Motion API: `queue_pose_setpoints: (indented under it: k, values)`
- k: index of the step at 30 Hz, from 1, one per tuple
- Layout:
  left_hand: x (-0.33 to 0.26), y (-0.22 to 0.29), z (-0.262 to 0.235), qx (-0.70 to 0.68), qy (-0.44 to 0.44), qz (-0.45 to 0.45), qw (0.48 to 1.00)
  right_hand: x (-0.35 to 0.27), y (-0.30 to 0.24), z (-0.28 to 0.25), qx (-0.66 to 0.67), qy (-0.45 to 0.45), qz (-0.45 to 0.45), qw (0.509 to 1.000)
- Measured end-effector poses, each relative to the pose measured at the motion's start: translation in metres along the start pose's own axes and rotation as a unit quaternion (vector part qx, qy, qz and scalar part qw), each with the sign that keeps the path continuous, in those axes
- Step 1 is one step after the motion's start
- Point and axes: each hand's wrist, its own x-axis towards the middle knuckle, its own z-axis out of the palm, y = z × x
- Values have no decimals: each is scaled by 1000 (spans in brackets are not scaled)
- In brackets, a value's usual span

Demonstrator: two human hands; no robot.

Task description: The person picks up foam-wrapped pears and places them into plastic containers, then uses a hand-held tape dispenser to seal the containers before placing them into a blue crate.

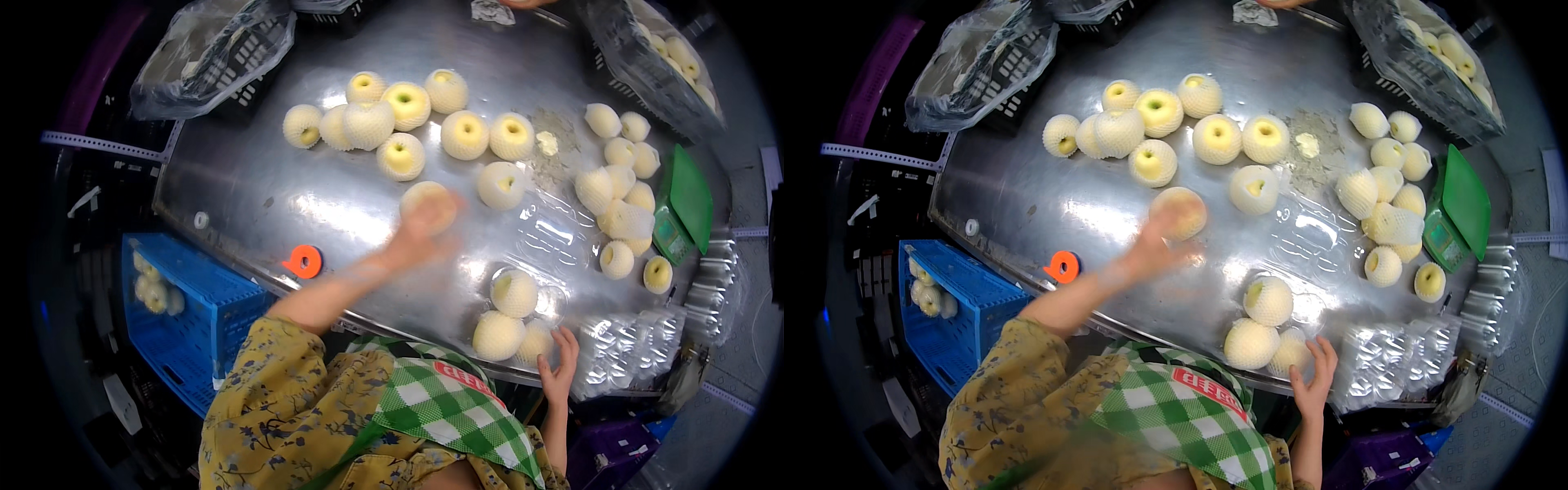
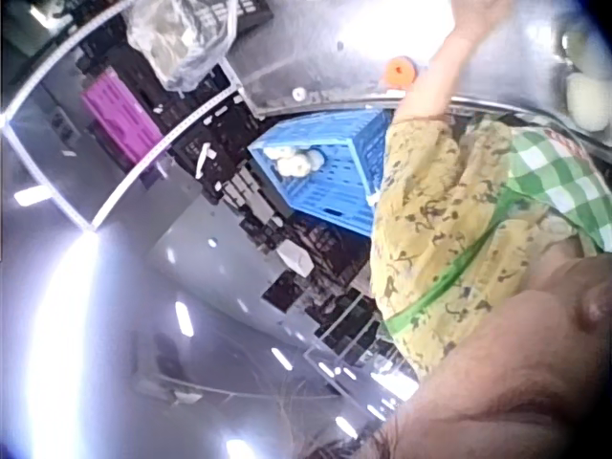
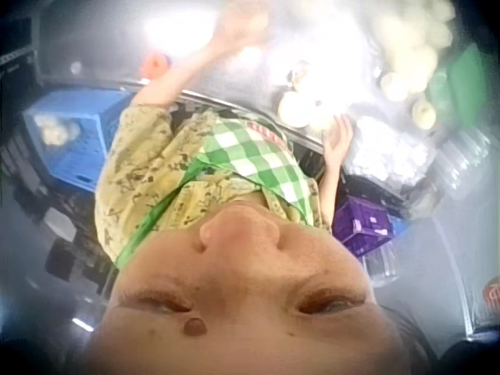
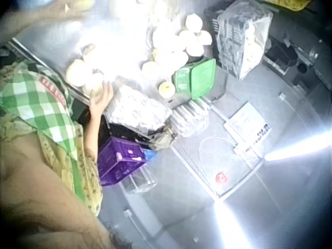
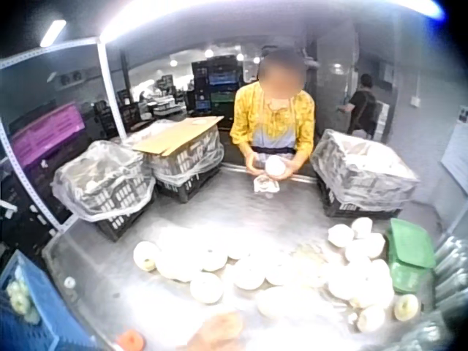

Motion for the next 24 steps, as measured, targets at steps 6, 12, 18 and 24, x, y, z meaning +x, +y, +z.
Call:
queue_pose_setpoints:
  k: [6, 12, 18, 24]
  values:
    - [83, -104, -140, 206, 98, -116, 967, 32, -33, 2, 6, 16, -1, 1000]
    - [117, -104, -145, 276, -165, -234, 918, 60, -54, 9, -26, -6, -42, 999]
    - [77, -121, -126, 275, 28, -42, 960, 72, -48, 10, -40, -10, -30, 999]
    - [-8, -95, -121, 78, 151, -207, 963, 77, -54, 9, -32, 6, -38, 999]
